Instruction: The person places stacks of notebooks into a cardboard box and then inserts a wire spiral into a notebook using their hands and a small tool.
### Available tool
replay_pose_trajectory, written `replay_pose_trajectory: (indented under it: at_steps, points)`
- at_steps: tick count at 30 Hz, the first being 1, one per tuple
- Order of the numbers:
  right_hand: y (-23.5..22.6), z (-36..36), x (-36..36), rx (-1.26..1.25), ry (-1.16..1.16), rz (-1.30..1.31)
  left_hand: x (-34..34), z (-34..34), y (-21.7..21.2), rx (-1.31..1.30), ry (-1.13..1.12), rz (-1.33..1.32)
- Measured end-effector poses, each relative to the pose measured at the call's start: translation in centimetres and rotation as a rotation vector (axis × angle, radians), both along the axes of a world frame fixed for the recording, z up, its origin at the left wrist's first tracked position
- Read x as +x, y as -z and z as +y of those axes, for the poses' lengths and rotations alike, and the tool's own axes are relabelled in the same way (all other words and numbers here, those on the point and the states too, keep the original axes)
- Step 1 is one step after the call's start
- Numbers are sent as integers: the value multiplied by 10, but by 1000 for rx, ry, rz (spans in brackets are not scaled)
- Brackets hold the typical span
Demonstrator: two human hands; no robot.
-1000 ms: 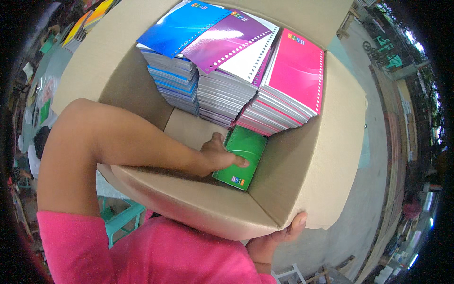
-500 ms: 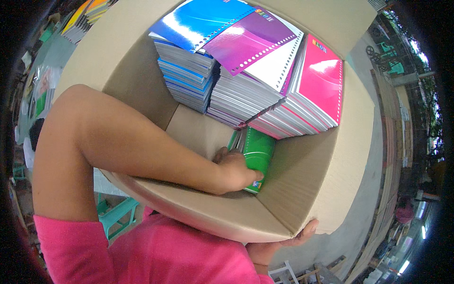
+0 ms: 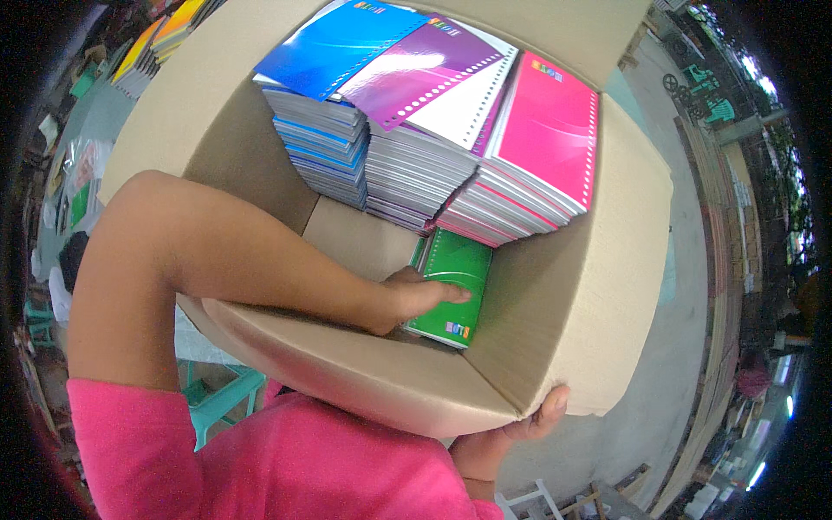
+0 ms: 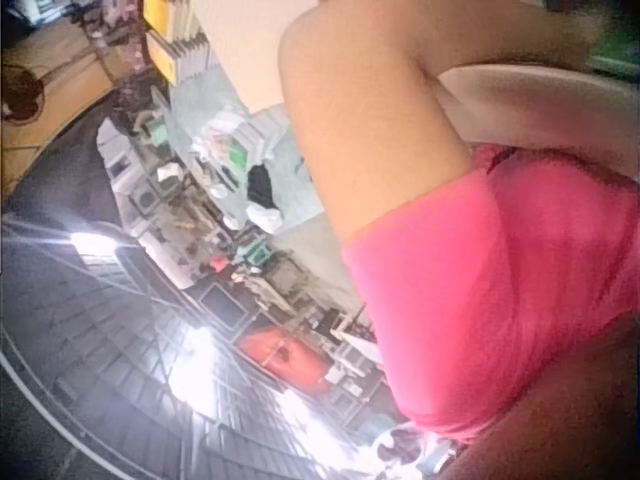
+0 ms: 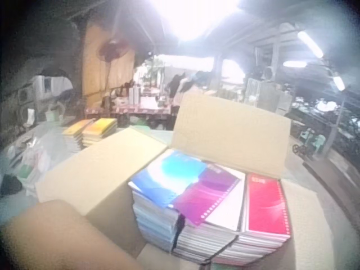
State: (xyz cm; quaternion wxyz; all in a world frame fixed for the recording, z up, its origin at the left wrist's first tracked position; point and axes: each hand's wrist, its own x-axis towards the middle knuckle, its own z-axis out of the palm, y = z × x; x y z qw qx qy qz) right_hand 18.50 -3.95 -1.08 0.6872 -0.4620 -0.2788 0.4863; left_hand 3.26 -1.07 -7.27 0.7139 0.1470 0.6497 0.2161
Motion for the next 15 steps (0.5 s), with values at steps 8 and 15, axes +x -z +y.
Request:
replay_pose_trajectory:
  at_steps: [8,15]
  points:
    - [53,3,37,96,-195,26,-41,17,-49,-164,246,-507]
    - [54,19,38,171,-275,-62,-89,27,-134,14,444,-568]
